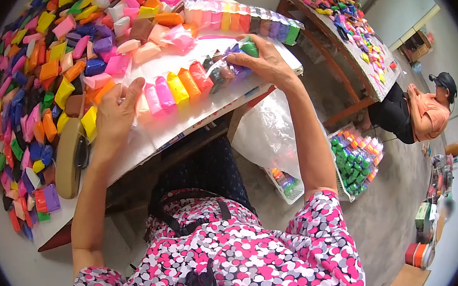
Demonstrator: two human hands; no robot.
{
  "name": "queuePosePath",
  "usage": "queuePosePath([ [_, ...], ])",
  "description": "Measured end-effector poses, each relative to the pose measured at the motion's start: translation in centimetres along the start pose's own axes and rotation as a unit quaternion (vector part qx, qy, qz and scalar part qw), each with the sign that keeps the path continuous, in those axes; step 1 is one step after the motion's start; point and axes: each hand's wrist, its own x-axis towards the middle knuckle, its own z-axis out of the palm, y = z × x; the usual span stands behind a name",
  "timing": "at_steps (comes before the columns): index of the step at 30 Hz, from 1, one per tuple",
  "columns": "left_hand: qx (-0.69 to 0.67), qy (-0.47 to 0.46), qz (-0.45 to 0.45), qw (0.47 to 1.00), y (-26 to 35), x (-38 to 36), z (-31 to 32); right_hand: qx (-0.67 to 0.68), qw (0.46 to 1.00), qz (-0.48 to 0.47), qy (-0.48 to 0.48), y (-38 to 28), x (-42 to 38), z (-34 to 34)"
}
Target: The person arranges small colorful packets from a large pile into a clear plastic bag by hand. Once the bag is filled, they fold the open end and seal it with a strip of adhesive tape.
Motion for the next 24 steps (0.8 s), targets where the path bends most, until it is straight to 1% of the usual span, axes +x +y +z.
queuePosePath([
  [2,-0.073,-0.025,-0.028,0.997,-2.0,1.2,0.1,-0.015,1.000,0.013,0.003,-0.5,-0.3,-0.1],
  [4,-0.156,-0.046,-0.059,0.985,-1.5,1.0,-0.9,-0.020,1.000,0.016,0.003,-0.5,-0.3,-0.1],
  [6,-0.250,-0.060,-0.092,0.962,-0.4,-0.7,-2.8,-0.015,1.000,0.009,-0.001,-0.3,-0.2,0.0],
  [7,-0.211,0.007,-0.046,0.976,-0.4,-1.9,-2.7,-0.012,1.000,0.004,-0.001,-0.2,-0.1,-0.1],
  [9,-0.128,0.140,0.048,0.981,-0.5,-4.8,-1.9,-0.007,1.000,-0.006,-0.002,0.0,-0.1,-0.1],
  [12,-0.076,0.158,0.066,0.982,0.5,-8.5,-0.3,-0.006,1.000,0.006,-0.022,-0.5,-0.2,-0.3],
  [15,-0.128,0.131,0.027,0.983,0.0,-7.5,1.2,-0.081,0.997,-0.008,-0.001,-1.6,-0.5,0.1],
  [16,-0.099,0.161,0.049,0.981,0.2,-6.9,1.6,-0.071,0.997,-0.010,-0.007,-1.5,-0.6,0.2],
  [18,-0.091,0.138,0.031,0.986,0.3,-6.8,1.7,-0.054,0.998,-0.017,-0.017,-1.1,-0.7,0.2],
  [19,-0.086,0.127,0.023,0.988,0.3,-6.7,1.6,-0.086,0.996,-0.013,-0.002,-0.7,-0.6,0.0],
  [21,-0.018,0.096,0.041,0.994,1.1,-7.0,0.1,-0.148,0.989,-0.003,0.027,-0.1,-0.7,-0.2],
  [22,0.017,0.081,0.048,0.995,1.5,-6.9,-0.9,-0.157,0.987,0.002,0.026,-0.3,-0.9,-0.4],
  [24,0.096,0.090,0.185,0.974,2.0,-5.7,-3.0,-0.133,0.991,0.000,0.018,-1.4,-1.3,-0.4],
])
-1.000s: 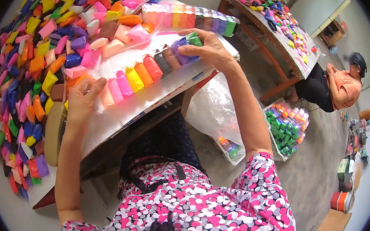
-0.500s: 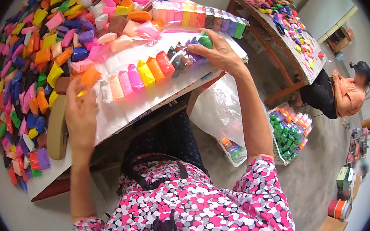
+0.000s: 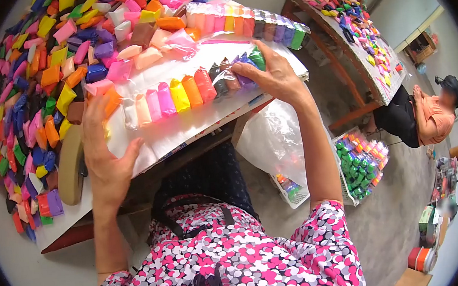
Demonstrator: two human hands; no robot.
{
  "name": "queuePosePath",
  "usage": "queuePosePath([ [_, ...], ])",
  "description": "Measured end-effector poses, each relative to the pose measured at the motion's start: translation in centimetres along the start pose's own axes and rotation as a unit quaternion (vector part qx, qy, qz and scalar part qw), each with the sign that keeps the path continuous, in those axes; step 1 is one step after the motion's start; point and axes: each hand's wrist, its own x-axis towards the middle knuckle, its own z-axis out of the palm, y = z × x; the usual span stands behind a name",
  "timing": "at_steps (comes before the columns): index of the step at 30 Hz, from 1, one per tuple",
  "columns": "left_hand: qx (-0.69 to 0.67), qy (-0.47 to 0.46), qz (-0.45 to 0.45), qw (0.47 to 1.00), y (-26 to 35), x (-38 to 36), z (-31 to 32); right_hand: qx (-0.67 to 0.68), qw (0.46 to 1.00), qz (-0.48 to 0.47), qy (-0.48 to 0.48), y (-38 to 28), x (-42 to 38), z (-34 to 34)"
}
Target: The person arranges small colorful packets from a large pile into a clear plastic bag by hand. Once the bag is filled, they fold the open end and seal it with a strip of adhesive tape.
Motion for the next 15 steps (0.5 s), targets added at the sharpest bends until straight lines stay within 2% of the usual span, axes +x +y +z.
queuePosePath([
  [1,0.034,0.003,0.072,0.997,-0.6,0.7,-0.6,0.012,1.000,-0.001,-0.004,-0.3,-0.1,0.1],
  [2,-0.002,-0.061,0.071,0.996,-1.5,1.1,-1.1,0.011,1.000,-0.002,-0.001,0.0,0.0,0.3],
  [5,-0.003,-0.119,0.143,0.983,-2.7,2.8,-0.8,0.006,1.000,-0.010,0.003,0.6,0.2,0.3],
  [8,-0.015,-0.195,0.105,0.975,-3.4,3.5,-0.1,-0.011,1.000,-0.014,0.002,0.2,-0.2,0.1],
  [11,0.034,-0.180,0.110,0.977,-4.0,3.7,0.3,-0.050,0.998,-0.018,0.019,0.2,-0.5,0.2],
  [15,0.044,-0.187,0.066,0.979,-4.2,3.6,1.2,-0.077,0.997,-0.019,0.012,0.3,-0.7,0.0],
])
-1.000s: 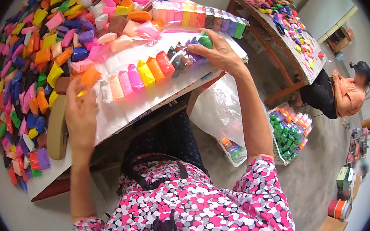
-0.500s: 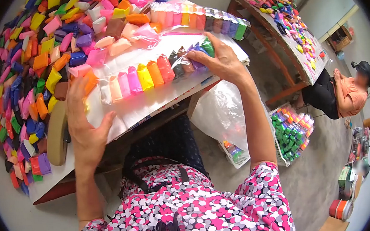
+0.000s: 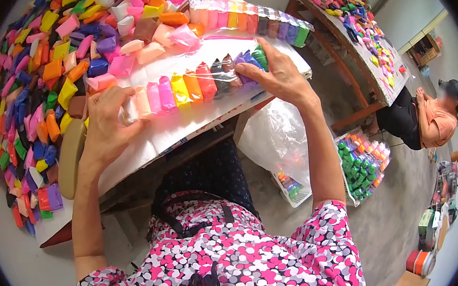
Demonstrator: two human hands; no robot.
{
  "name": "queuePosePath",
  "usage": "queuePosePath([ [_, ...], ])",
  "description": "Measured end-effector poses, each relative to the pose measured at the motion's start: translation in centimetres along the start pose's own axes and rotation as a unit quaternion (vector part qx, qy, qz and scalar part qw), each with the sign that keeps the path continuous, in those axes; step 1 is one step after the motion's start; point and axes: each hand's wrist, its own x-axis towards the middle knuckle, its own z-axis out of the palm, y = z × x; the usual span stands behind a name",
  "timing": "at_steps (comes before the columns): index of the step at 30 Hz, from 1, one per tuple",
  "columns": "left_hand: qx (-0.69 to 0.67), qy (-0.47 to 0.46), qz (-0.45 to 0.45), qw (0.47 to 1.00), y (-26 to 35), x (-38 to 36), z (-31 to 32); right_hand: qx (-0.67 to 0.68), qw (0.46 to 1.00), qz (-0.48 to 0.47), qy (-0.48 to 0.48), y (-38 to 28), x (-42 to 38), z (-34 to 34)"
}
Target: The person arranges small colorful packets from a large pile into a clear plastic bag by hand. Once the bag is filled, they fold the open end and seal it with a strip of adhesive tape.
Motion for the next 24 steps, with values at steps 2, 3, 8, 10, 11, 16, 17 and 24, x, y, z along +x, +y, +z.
queuePosePath([
  [2,0.003,0.005,-0.013,1.000,0.5,0.2,-0.1,-0.027,1.000,-0.003,0.000,0.3,0.1,0.1],
  [3,-0.016,0.031,0.003,0.999,0.5,0.3,0.0,-0.047,0.999,-0.008,0.003,0.6,0.1,0.1],
  [8,-0.063,0.108,0.100,0.987,-0.1,1.6,0.9,-0.036,0.999,-0.017,0.006,0.6,-0.1,0.1],
  [10,-0.086,0.069,0.064,0.992,-0.7,1.8,1.1,-0.030,0.999,-0.020,0.009,0.6,-0.2,0.2],
  [11,-0.098,0.049,0.046,0.993,-0.8,1.8,1.1,-0.027,0.999,-0.018,0.005,0.7,-0.2,0.1],
  [16,0.008,0.030,-0.021,0.999,0.3,1.6,0.5,-0.013,1.000,-0.015,-0.005,0.8,-0.4,-0.1],
  [17,0.043,0.033,-0.024,0.998,0.6,1.6,0.3,-0.019,1.000,-0.025,0.001,0.8,-0.4,-0.1],
  [24,0.017,0.060,0.134,0.989,2.1,2.8,-0.3,-0.078,0.985,-0.141,0.061,-0.3,-0.1,-0.8],
])
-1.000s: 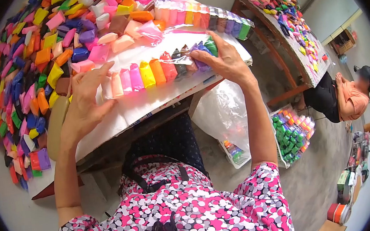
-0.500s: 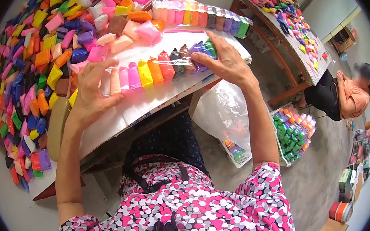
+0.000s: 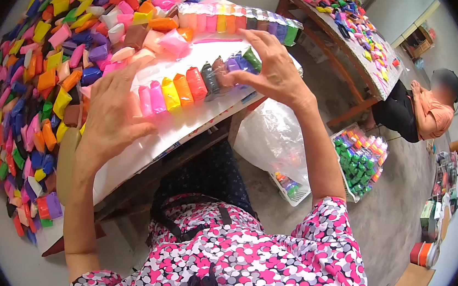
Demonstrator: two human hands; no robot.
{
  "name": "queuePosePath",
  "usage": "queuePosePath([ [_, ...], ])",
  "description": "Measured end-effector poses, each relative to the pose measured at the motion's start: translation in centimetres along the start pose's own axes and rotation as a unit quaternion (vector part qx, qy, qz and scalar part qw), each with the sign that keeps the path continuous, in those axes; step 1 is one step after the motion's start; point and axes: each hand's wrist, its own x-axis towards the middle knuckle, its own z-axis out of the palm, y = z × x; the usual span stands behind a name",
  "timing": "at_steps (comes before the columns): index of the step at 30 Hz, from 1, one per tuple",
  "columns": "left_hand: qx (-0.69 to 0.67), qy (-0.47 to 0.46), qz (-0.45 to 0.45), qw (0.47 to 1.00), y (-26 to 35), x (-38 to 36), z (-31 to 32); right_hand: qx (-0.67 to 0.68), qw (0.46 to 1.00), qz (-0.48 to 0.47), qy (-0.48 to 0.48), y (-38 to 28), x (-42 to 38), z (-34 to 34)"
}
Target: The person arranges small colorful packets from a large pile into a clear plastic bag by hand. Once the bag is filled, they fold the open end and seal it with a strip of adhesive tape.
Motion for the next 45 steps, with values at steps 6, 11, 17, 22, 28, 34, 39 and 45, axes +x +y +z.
queuePosePath([
  [6,-0.044,-0.053,0.007,0.998,-1.1,1.5,2.3,-0.048,0.990,-0.128,-0.045,-3.0,1.8,0.6],
  [11,-0.091,-0.210,-0.187,0.955,0.7,3.0,0.7,-0.022,0.981,-0.099,-0.165,-3.8,3.4,0.8],
  [17,-0.116,0.033,-0.009,0.993,-0.4,2.0,3.2,-0.007,0.974,-0.143,-0.177,-3.7,4.3,2.1],
  [22,-0.097,-0.094,-0.076,0.988,0.0,2.1,2.3,0.004,0.973,-0.141,-0.183,-3.4,4.2,2.3],
  [28,-0.138,-0.087,-0.010,0.987,1.0,3.9,2.4,0.026,0.971,-0.117,-0.208,-3.6,4.4,2.1],
  [34,-0.176,-0.107,-0.070,0.976,1.7,4.5,3.3,0.065,0.972,-0.077,-0.211,-3.4,3.9,-0.4],
  [39,-0.182,-0.107,-0.088,0.974,1.8,4.5,3.2,-0.030,0.977,-0.071,-0.198,-1.6,3.2,-1.6],
  [45,-0.168,-0.103,-0.081,0.977,1.9,4.6,3.5,-0.027,0.963,-0.061,-0.261,-2.9,3.9,-1.1],
])
